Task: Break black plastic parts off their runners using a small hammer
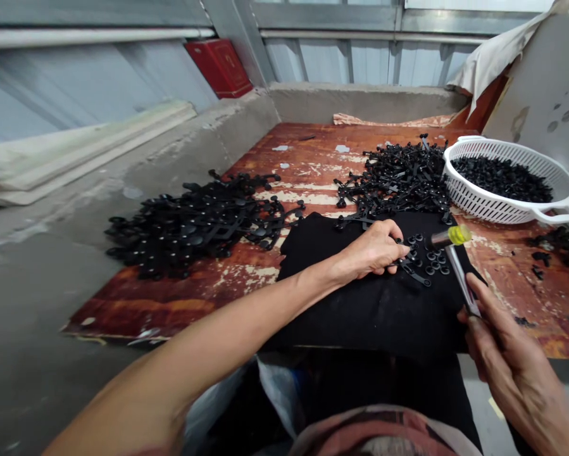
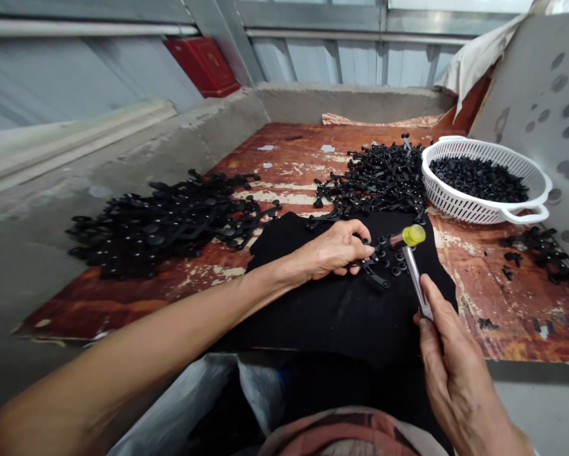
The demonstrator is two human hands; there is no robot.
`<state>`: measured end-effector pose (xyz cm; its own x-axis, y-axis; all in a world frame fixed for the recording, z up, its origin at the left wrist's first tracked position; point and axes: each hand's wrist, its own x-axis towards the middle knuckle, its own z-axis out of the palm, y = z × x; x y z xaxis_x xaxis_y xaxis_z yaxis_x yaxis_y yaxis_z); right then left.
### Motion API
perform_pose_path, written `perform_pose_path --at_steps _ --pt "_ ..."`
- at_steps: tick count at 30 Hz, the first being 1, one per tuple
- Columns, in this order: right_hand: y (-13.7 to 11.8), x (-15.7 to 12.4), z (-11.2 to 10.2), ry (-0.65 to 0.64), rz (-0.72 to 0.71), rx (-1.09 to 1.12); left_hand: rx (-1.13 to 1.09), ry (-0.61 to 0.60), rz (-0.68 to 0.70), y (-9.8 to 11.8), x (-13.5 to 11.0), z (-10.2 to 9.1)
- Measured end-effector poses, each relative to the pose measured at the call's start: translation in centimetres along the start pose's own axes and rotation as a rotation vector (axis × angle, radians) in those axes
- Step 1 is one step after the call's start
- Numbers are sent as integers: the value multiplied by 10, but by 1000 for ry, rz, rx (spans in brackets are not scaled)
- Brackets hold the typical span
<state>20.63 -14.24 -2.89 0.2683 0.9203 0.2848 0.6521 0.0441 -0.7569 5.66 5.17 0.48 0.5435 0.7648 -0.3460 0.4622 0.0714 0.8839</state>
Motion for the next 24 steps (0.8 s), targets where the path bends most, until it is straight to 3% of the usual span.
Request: perform_pose_path --at_steps 2,4,9,15,20,24 --pt "-3 8 -4 14 -210 -139 30 3 -6 0 0 0" --pt "-4 14 -5 17 -314 -221 34 -9 -14 0 1 0" --pt "0 21 -2 -96 -323 -350 74 -7 -32 7 -2 0" --pt "-5 22 -4 59 -399 -316 108 -37 -68 19 -11 -4" --pt "3 26 -7 -81 -354 -372 126 -11 -88 22 -11 -4" --pt "2 26 -8 34 -396 -331 118 -40 -88 20 -9 -4"
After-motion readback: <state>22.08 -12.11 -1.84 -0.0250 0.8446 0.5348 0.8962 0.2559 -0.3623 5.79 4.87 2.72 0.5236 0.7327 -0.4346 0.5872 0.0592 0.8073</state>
